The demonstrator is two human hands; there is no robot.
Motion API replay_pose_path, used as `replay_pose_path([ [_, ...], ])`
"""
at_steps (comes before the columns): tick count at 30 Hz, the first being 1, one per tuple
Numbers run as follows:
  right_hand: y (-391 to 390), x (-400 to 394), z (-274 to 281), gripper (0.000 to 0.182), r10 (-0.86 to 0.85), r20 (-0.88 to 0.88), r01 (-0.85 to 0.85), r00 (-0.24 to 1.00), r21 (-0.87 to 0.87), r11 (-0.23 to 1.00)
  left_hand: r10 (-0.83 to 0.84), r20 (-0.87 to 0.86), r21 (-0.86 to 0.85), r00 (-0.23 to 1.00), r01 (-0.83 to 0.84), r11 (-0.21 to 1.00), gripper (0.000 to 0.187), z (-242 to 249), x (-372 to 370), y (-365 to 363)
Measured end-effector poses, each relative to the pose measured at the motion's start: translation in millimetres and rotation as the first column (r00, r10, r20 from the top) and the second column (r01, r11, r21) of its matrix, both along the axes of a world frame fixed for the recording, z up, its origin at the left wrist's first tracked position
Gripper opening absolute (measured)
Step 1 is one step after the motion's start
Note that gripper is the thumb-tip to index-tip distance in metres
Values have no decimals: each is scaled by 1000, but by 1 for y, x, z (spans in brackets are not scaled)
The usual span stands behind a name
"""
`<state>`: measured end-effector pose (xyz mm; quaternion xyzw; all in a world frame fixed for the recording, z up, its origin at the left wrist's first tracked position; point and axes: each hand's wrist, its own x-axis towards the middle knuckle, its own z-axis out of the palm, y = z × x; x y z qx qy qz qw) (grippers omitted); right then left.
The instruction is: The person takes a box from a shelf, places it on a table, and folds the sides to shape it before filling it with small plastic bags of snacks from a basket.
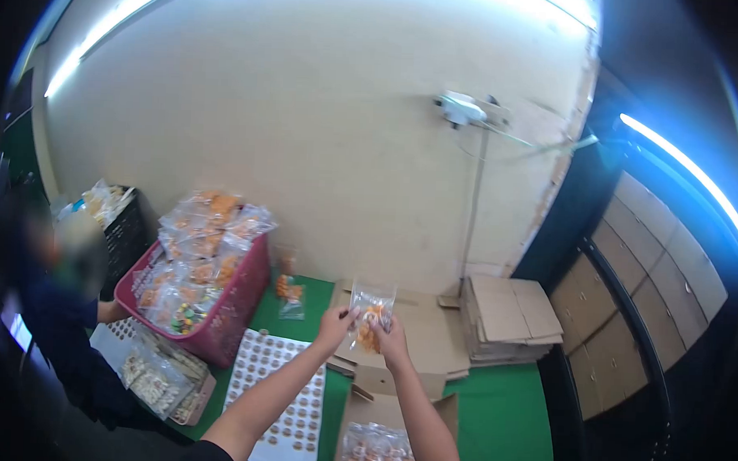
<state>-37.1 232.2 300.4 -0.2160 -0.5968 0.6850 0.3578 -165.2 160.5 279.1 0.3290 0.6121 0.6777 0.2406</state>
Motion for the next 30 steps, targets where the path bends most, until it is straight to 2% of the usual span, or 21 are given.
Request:
replay_pose_path([
  [2,11,60,-23,32,-33,104,40,994,-69,997,-56,20,-47,998,57,997,24,-33,51,19],
  [4,24,112,-62,33,-39,144,54,989,-104,993,-140,180,-82,974,157,984,22,-64,106,26],
  [5,28,137,-85,35,-19,183,41,983,-114,993,-158,193,-111,968,182,977,22,-79,130,28],
  [7,25,181,-124,39,-16,177,49,984,-184,982,-173,394,-20,903,197,980,22,-100,170,28],
  [8,18,198,-138,40,2,238,45,971,-192,980,-155,514,-33,843,201,979,24,-114,186,25],
  [9,14,212,-150,41,22,295,37,955,-194,980,-155,518,-38,841,203,978,24,-126,201,20],
  [11,6,234,-184,43,77,281,-33,957,-156,987,-128,534,-130,836,230,965,20,-145,223,13],
  [12,2,244,-174,39,98,349,-64,932,-108,992,-122,535,-133,836,226,965,20,-150,230,11],
  [13,5,247,-183,39,105,350,-68,931,-119,991,-93,552,-191,829,234,953,20,-158,235,6],
  [14,8,247,-197,36,36,280,12,959,-167,986,-62,566,-251,822,243,937,20,-165,240,0],
  [16,8,243,-190,23,-94,168,144,981,-319,937,-65,561,-273,825,258,927,21,-161,250,-9],
  [18,9,239,-197,19,-83,186,146,979,-356,923,-69,557,-280,828,265,923,23,-159,252,-10],
  [20,6,235,-209,16,-65,212,147,975,-400,905,-17,424,-236,905,128,963,21,-165,255,-13],
  [21,2,232,-212,14,-42,221,122,974,-364,923,-9,426,-240,905,122,963,21,-172,255,-15],
  [23,-1,224,-215,13,-24,229,101,973,-327,940,66,272,-328,960,28,944,15,-181,248,-14],
  [26,-3,221,-213,13,-25,307,122,951,-302,946,75,247,-326,966,10,945,15,-191,241,-13],
  [27,-2,222,-209,12,-33,369,129,929,-236,963,71,257,-324,964,16,946,15,-188,238,-15],
  [29,0,219,-203,12,-53,432,138,900,-167,976,-96,45,-511,994,105,853,22,-181,222,-19],
  [30,1,218,-203,13,-53,434,136,899,-163,977,-102,50,-509,994,113,853,22,-175,215,-19],
])
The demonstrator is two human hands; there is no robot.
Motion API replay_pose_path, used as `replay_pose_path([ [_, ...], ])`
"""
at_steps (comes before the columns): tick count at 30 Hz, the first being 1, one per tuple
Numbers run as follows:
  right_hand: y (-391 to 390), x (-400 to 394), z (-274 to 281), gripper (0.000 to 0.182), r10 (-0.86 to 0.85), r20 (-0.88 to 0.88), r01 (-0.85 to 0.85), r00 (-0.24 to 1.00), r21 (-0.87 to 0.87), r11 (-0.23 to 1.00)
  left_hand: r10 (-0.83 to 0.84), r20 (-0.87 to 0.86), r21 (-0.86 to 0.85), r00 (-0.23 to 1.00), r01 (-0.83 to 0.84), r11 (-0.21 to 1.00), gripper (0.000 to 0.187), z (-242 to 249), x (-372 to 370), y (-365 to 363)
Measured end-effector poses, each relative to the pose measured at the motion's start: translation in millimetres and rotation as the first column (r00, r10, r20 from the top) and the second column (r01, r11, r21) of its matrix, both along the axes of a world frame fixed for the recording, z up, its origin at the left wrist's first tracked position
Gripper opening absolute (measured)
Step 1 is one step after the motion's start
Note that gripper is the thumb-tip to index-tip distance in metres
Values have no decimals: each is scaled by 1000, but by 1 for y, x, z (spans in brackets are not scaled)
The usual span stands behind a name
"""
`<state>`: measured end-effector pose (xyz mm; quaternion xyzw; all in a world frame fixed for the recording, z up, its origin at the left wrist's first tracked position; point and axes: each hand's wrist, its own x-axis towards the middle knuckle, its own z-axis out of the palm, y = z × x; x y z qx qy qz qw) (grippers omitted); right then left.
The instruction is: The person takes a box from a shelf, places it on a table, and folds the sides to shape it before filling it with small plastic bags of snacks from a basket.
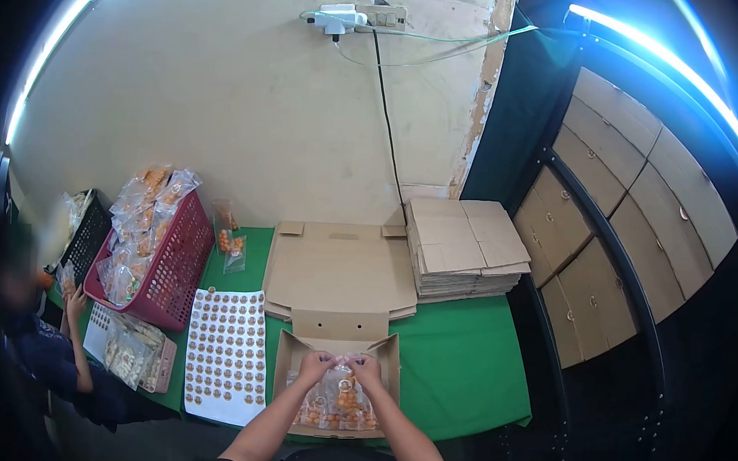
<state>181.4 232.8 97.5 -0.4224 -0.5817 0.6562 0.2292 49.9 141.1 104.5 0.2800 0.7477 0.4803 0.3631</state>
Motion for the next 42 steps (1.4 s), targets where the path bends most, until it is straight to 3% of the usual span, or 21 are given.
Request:
replay_pose_path([
  [9,-1,15,-8,17,45,34,-44,998,-38,998,-187,-280,-85,942,170,982,26,11,-19,-12],
  [12,4,18,7,17,72,7,-71,997,-65,995,-203,-220,-115,954,181,977,24,11,-22,-17],
  [15,8,14,34,15,147,91,-146,985,-15,989,-159,-90,24,983,161,987,20,3,-31,-21],
  [18,16,5,2,13,96,-35,-98,995,-52,994,-181,-52,79,982,184,980,18,-11,-34,-16],
  [21,23,-1,-10,19,-8,-89,-3,996,-123,992,-71,22,149,997,67,987,26,-12,-32,-6],
  [22,13,-8,13,26,-128,86,107,988,222,969,-18,-23,130,1000,21,991,29,-1,-31,-2],
  [23,5,-13,33,33,-297,204,141,933,553,821,33,-69,114,997,-25,993,32,8,-30,1],
  [24,1,-15,44,47,-279,234,53,931,669,741,29,-69,118,997,-21,993,32,12,-25,3],
  [25,1,-17,39,47,-281,230,56,932,673,737,35,22,159,999,-38,987,33,18,-22,7],
  [27,-2,-24,32,50,187,162,-247,969,605,757,38,106,198,994,-59,978,33,21,-19,13],
  [28,-8,-23,39,41,225,43,-224,973,376,899,-9,217,273,976,-52,961,35,19,-17,15],
  [31,0,-18,39,29,210,-60,-175,976,358,917,-95,451,339,888,-72,938,39,22,-16,18],
  [33,3,-13,43,25,153,2,-137,988,448,884,-125,571,331,811,-88,939,40,22,-12,21],
  [35,4,-12,55,20,87,56,-103,995,535,838,61,206,399,977,-140,906,43,19,-4,25],
  [36,2,-13,64,17,33,-65,-3,997,427,904,58,207,398,977,-138,907,43,19,-2,26],
  [37,1,-15,70,14,-36,-176,89,984,302,949,198,18,408,980,-188,894,40,18,0,28],
  [38,0,-17,73,14,-41,-171,92,984,301,949,328,-169,426,929,-231,875,37,20,4,28],
  [39,0,-18,74,12,-15,-234,64,972,203,977,322,-164,425,933,-227,876,37,29,5,26],
  [40,0,-18,73,11,0,-298,33,954,105,994,161,86,388,983,-182,903,34,42,2,19],
  [41,1,-18,66,11,-13,-295,46,955,105,993,-7,333,363,943,-122,924,31,50,1,16],
  [42,4,-18,55,10,-22,-245,56,969,136,989,42,308,378,950,-163,911,21,40,1,19],
])
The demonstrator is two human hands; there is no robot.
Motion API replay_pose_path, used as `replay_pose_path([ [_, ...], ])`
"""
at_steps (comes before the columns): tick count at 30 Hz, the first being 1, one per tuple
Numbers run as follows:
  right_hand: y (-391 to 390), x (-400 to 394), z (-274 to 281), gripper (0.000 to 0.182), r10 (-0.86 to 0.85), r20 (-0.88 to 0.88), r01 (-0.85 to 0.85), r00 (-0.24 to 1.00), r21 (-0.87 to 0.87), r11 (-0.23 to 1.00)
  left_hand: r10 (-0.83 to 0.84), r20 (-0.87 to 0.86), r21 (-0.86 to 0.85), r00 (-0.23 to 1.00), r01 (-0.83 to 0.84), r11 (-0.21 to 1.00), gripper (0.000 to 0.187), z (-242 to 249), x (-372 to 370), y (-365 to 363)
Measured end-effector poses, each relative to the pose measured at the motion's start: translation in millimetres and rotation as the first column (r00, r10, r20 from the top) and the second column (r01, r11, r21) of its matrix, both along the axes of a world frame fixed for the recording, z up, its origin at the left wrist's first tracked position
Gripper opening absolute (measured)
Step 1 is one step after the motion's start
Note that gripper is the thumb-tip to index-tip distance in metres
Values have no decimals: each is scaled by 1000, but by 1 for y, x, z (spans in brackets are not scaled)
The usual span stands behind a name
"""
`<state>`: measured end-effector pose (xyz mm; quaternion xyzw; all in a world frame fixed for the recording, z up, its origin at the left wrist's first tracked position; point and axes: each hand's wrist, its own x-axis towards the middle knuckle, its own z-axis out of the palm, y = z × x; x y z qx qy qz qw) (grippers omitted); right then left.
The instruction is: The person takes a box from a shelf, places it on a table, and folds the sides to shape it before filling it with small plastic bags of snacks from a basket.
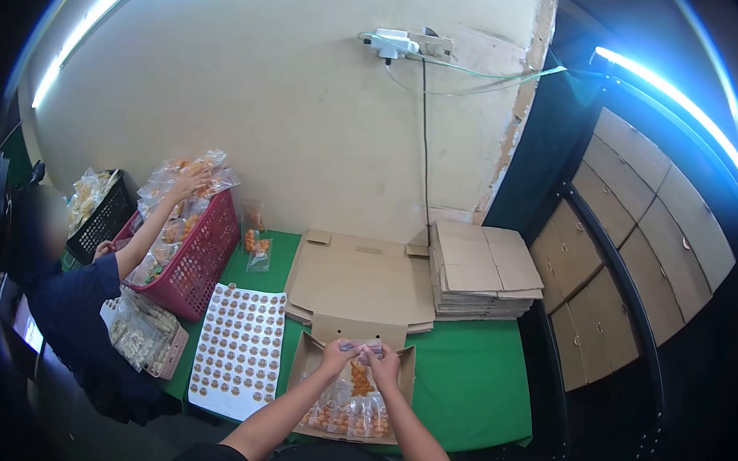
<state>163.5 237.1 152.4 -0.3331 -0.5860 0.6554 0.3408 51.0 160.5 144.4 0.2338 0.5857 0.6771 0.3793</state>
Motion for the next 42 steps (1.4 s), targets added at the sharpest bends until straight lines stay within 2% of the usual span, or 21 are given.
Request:
replay_pose_path([
  [1,2,0,-7,10,-16,53,15,998,26,1000,-14,3,-2,1000,14,1000,21,1,1,-1],
  [4,4,3,-3,12,-16,8,16,1000,-109,994,-52,-252,-189,966,3,982,19,18,-7,-5],
  [7,6,10,-3,15,18,-1,-18,1000,-200,980,-139,-290,-236,947,69,969,20,9,-22,-8],
  [14,12,12,-24,20,78,-29,-83,997,-338,937,-198,-71,-139,978,187,972,32,-3,-32,-12],
  [16,6,11,-13,24,85,-7,-83,996,-324,942,-115,-45,-153,992,107,982,32,-8,-26,-12],
  [17,-3,11,-9,31,-103,182,83,978,117,990,-29,-20,-170,999,25,985,32,-10,-24,-10],
  [18,-15,10,4,40,-347,263,154,900,552,819,-29,-21,-170,999,25,985,32,-8,-22,-10],
  [19,-25,10,12,40,-348,260,156,901,553,818,48,-14,-150,999,-50,987,33,-4,-21,-9],
  [21,-41,12,20,54,-301,431,-182,851,778,601,126,-3,-129,992,-125,984,33,5,-14,-6],
  [23,-37,11,-8,48,-264,351,-130,898,787,603,-7,152,-30,988,12,999,33,25,-4,-6],
  [24,-26,11,-31,44,-70,268,-78,961,503,861,-91,230,34,969,85,996,33,45,0,-11],
  [25,-20,11,-31,40,77,105,-91,991,140,986,-92,228,38,969,85,996,33,31,-3,-7],
  [26,-15,15,-31,31,134,-103,-150,986,-161,975,81,-224,-13,971,-86,996,34,7,-8,-2],
  [27,-13,18,-32,31,130,-104,-146,986,-163,976,210,-631,15,747,-259,966,35,1,-8,-4],
  [28,-11,22,-33,30,131,-123,-162,984,-290,943,207,-631,13,748,-256,966,35,-5,-9,-8],
  [29,-8,24,-33,28,130,-142,-178,981,-408,895,91,-203,-130,975,-119,984,35,-11,-9,-12],
  [30,-11,23,-30,27,110,-84,-135,990,-430,893,-14,283,-192,959,71,979,34,-12,-9,-15],
  [31,-14,22,-26,27,108,-86,-134,990,-428,894,-17,281,-190,960,73,979,34,-15,-6,-16],
  [33,-26,24,-18,33,157,26,-146,987,-242,959,-113,282,-65,953,136,989,29,-21,4,-18],
  [37,-38,26,-5,48,198,-53,-205,979,-260,944,-33,297,-100,954,66,993,14,-33,6,-19],
  [42,-25,25,-11,55,281,-72,-290,957,-176,941,29,261,-79,965,-9,997,19,-15,4,-19],
])
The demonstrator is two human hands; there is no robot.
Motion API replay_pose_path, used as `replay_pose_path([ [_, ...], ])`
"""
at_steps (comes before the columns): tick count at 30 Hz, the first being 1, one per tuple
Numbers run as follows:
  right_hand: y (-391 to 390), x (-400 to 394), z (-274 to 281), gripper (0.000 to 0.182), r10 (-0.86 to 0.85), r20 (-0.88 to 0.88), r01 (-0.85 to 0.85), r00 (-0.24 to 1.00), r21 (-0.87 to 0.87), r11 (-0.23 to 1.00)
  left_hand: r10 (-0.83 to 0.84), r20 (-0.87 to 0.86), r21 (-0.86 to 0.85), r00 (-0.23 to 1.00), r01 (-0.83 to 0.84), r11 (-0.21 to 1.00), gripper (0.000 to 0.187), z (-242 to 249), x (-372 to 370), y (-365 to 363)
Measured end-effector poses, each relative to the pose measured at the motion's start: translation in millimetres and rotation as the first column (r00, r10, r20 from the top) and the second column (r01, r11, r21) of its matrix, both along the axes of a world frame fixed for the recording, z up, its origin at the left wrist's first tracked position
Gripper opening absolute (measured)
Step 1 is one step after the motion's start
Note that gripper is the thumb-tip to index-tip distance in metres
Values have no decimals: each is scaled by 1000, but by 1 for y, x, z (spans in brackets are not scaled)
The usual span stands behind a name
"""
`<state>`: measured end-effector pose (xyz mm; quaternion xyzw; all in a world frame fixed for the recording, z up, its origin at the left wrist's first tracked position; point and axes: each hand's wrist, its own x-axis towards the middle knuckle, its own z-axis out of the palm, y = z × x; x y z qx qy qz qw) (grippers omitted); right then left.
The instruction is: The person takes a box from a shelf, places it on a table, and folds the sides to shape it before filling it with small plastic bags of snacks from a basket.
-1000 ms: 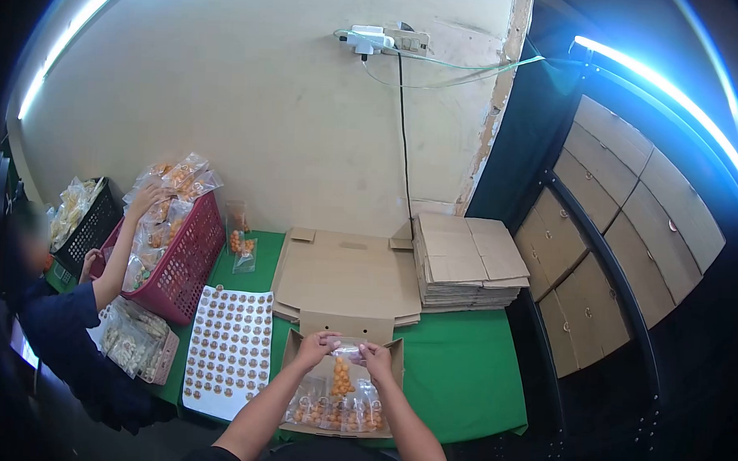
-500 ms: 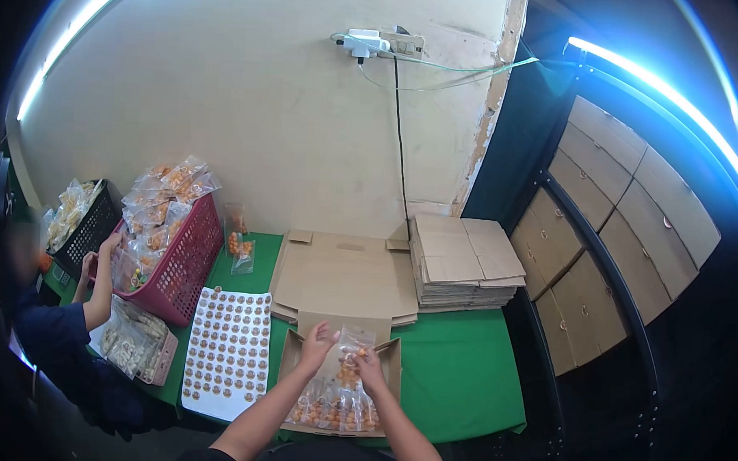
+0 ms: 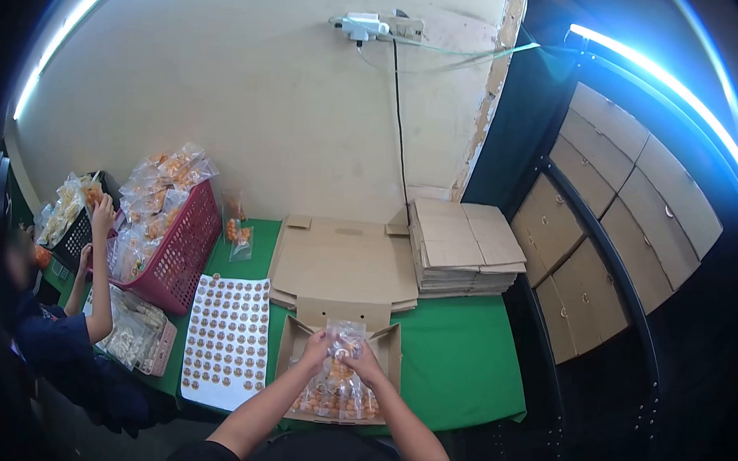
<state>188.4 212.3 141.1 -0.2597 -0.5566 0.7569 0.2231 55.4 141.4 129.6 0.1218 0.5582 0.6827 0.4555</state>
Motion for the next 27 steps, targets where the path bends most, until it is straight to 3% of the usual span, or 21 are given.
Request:
replay_pose_path([
  [3,8,2,-2,52,-37,60,30,998,110,994,18,20,-24,1000,-18,1000,35,-29,-13,-5],
  [4,11,5,-3,50,-103,143,97,984,46,994,-143,-313,-146,939,101,984,36,-61,-22,-15],
  [5,16,7,-2,48,-165,222,170,961,-6,985,-317,-589,-292,743,170,941,38,-75,-28,-18],
  [6,18,10,1,46,-188,245,189,951,20,982,-512,-635,-521,579,168,837,36,-54,-23,-29],
  [7,22,13,-6,46,-191,241,191,952,25,981,-509,-640,-517,576,168,839,36,-63,-22,-33],
  [9,29,16,-19,45,-206,230,204,951,33,978,-575,-811,-558,112,149,816,33,-78,-17,-48],
  [12,36,28,-30,44,-204,276,211,939,6,978,-629,-773,-619,79,124,776,33,-76,-6,-55],
  [15,39,35,-28,43,-205,311,206,928,30,978,-727,-673,-709,135,163,686,37,-72,-7,-53],
  [21,46,37,-20,41,-239,293,241,926,29,970,-705,-709,-701,23,87,708,37,-63,-5,-61],
  [27,49,39,-14,43,-236,204,228,950,64,972,-678,-735,-676,19,56,735,41,-64,-2,-71],
])
